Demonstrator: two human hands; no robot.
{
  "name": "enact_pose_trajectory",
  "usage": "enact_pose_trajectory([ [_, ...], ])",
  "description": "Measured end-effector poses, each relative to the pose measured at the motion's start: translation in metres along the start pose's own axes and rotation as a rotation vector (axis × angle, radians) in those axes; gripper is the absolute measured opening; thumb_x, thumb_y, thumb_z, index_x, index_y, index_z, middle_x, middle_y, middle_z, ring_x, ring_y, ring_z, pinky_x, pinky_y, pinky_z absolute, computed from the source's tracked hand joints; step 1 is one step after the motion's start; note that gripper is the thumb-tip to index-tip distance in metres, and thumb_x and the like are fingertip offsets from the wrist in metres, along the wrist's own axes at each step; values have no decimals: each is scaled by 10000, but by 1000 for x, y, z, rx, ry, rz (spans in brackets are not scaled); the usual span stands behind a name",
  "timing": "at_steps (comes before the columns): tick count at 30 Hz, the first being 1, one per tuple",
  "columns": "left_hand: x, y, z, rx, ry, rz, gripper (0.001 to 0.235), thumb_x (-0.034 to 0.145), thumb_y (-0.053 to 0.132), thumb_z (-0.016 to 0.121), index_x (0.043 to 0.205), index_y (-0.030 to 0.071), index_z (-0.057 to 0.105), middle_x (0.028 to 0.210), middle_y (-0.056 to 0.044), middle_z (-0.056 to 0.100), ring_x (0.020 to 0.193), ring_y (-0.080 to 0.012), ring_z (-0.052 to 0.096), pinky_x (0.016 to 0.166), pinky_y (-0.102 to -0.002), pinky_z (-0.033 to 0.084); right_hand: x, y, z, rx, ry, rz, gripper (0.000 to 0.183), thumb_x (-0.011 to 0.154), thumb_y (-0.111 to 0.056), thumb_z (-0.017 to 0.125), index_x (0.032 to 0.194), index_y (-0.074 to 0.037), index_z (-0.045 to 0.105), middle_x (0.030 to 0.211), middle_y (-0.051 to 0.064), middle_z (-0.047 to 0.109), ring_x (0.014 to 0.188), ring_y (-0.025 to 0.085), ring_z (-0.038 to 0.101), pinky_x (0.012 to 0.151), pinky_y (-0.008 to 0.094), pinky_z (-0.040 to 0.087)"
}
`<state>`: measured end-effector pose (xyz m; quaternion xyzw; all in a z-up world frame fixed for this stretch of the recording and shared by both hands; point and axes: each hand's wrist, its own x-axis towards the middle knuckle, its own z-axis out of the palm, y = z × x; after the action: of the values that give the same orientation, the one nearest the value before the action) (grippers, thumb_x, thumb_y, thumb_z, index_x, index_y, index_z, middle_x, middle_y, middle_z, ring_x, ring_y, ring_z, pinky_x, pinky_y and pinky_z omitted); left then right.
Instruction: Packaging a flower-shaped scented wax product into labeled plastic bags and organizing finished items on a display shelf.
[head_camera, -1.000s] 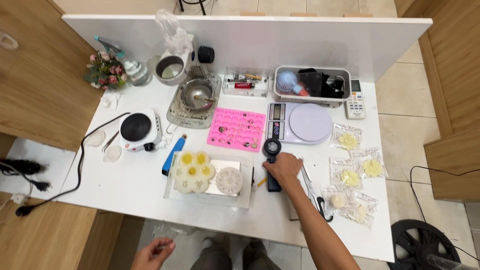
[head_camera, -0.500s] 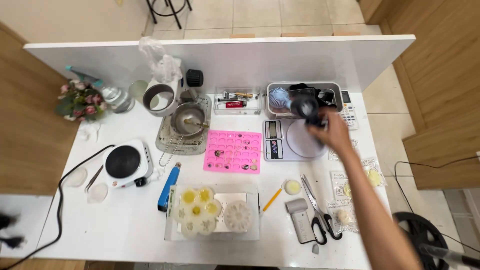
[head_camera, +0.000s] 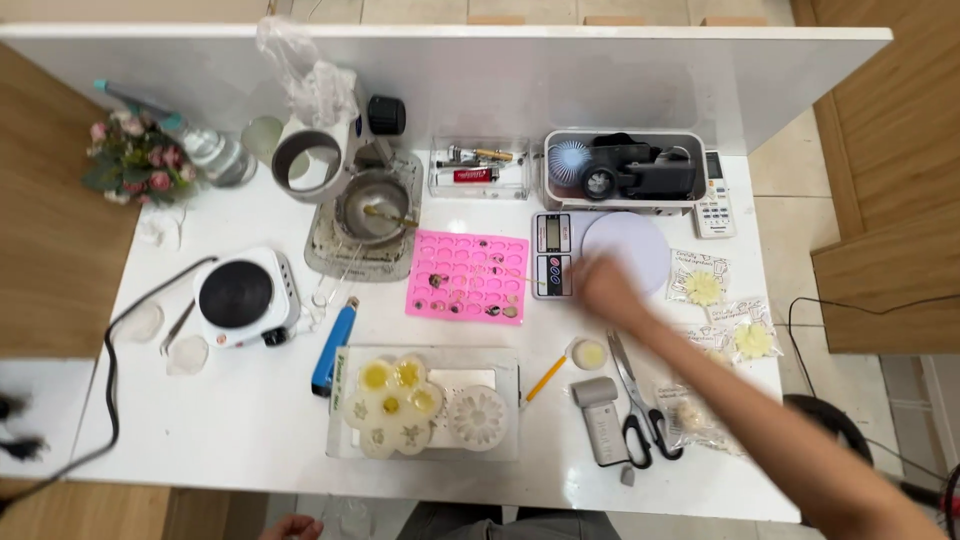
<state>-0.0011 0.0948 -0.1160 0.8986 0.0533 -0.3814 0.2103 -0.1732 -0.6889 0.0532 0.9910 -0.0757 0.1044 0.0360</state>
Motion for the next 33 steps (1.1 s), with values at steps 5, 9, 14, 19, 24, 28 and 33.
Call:
enact_pose_trajectory([
  [5, -90, 80, -1, 13, -90, -54, 497, 819, 413, 817, 1158, 50, 788, 1056, -130, 807, 1018, -241, 798, 967, -381, 602, -34, -114, -78, -71, -499, -451, 373, 708, -149, 683, 1068, -54, 668, 1105, 132, 668, 1112, 313, 572, 963, 476, 410],
  [9, -165, 116, 15, -44, -135, -82, 475, 881, 426, 756, 1199, 73, 758, 1144, -135, 803, 1070, -242, 780, 1012, -362, 562, -34, -113, -49, -18, -551, -467, 256, 806, -114, 691, 1055, -59, 669, 1051, 95, 683, 1124, 277, 581, 1021, 444, 417],
  [14, -179, 50, 59, -152, -118, -229, 494, 869, 415, 772, 1209, 58, 743, 1105, -127, 782, 1039, -255, 801, 991, -404, 603, 36, -52, -65, 156, -463, -257, 255, 723, -114, 710, 978, -114, 703, 1005, 79, 717, 946, 298, 672, 823, 458, 514],
  [19, -199, 25, 89, -200, 16, -253, 505, 839, 427, 789, 1193, 69, 751, 1073, -108, 812, 1003, -252, 808, 961, -405, 629, 183, 2, -89, 133, -100, -157, 283, 734, -110, 708, 1008, -142, 772, 973, 135, 743, 823, 346, 715, 685, 492, 565],
  [24, -253, 35, 103, -296, 116, -215, 488, 820, 445, 780, 1163, 97, 773, 1065, -86, 799, 1027, -237, 790, 951, -379, 609, 276, 28, 4, -109, -149, -31, 238, 787, -82, 725, 1016, -112, 781, 1082, 145, 738, 1031, 334, 696, 829, 507, 557],
  [28, -307, 148, 43, -361, 121, -217, 470, 861, 450, 735, 1175, 102, 766, 1107, -92, 792, 1076, -232, 767, 962, -375, 585, 242, -4, -44, 58, 11, -19, 402, 723, -97, 738, 1124, -79, 750, 1107, 167, 723, 1037, 365, 677, 830, 528, 530],
  [33, -332, 243, 4, -367, 129, -148, 458, 884, 450, 706, 1192, 113, 752, 1153, -93, 777, 1089, -218, 741, 938, -377, 583, 111, -37, -87, 493, -182, 113, 377, 893, -313, 736, 1186, -77, 732, 1108, 213, 699, 965, 378, 682, 805, 485, 542],
])
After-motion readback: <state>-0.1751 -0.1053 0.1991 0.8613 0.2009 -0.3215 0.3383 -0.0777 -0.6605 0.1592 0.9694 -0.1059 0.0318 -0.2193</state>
